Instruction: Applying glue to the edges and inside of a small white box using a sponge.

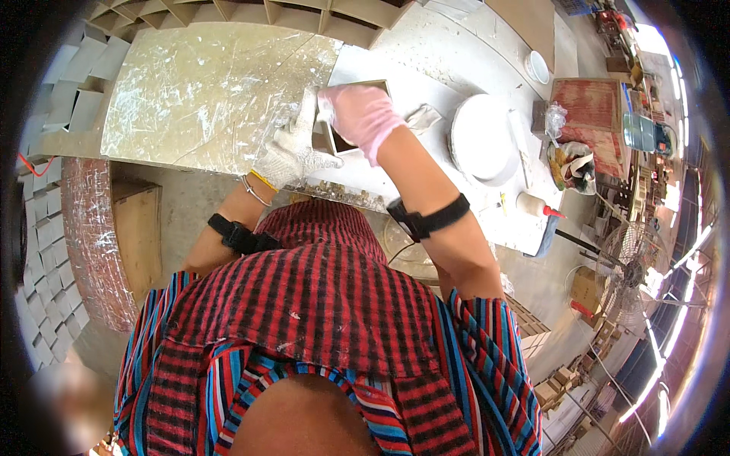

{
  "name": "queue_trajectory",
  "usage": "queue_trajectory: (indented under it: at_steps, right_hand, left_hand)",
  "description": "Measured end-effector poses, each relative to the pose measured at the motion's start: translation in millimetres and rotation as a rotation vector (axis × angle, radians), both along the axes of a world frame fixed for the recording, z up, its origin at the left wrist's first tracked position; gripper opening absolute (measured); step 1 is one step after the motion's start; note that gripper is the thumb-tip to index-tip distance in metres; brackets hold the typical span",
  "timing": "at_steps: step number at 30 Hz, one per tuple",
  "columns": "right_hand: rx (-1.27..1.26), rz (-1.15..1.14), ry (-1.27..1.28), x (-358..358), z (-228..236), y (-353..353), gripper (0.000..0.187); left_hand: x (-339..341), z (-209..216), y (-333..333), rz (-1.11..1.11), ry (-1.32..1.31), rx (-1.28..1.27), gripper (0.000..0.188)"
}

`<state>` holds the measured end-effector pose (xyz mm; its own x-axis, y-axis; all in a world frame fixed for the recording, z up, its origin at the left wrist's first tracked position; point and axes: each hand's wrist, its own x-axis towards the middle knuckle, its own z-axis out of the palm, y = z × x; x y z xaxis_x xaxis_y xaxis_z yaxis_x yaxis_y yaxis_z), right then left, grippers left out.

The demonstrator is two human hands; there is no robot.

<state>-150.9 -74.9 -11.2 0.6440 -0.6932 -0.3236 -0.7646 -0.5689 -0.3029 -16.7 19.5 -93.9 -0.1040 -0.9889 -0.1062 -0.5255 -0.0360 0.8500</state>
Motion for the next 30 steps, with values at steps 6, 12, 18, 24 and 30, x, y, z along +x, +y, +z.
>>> queue_trajectory:
  at_steps: [6, 12, 18, 24, 30]
  right_hand:
    - [-0.285, -0.019, -0.094, 14.2, -13.5, -23.4, 0.038]
    - [-0.189, -0.079, -0.131, 11.2, -15.5, -20.1, 0.037]
    - [-0.235, -0.003, 0.028, 6.6, -5.8, -32.5, 0.034]
    - [-0.167, -0.005, -0.009, 6.4, -8.7, -34.9, 0.037]
    - [-0.160, -0.057, 0.177, -9.6, 7.7, -51.0, 0.039]
  left_hand:
    - [1.0, 25.4, 4.8, 0.019, -0.142, -0.037, 0.124]
    - [10.3, 14.9, 0.4, 0.011, 0.132, 0.134, 0.111]
    - [8.0, 10.0, -11.5, 0.103, 0.011, 0.105, 0.080]
    - [7.7, 18.6, -14.8, 0.078, 0.004, 0.200, 0.078]
    - [4.8, 15.2, -13.0, 0.141, 0.095, 0.094, 0.076]
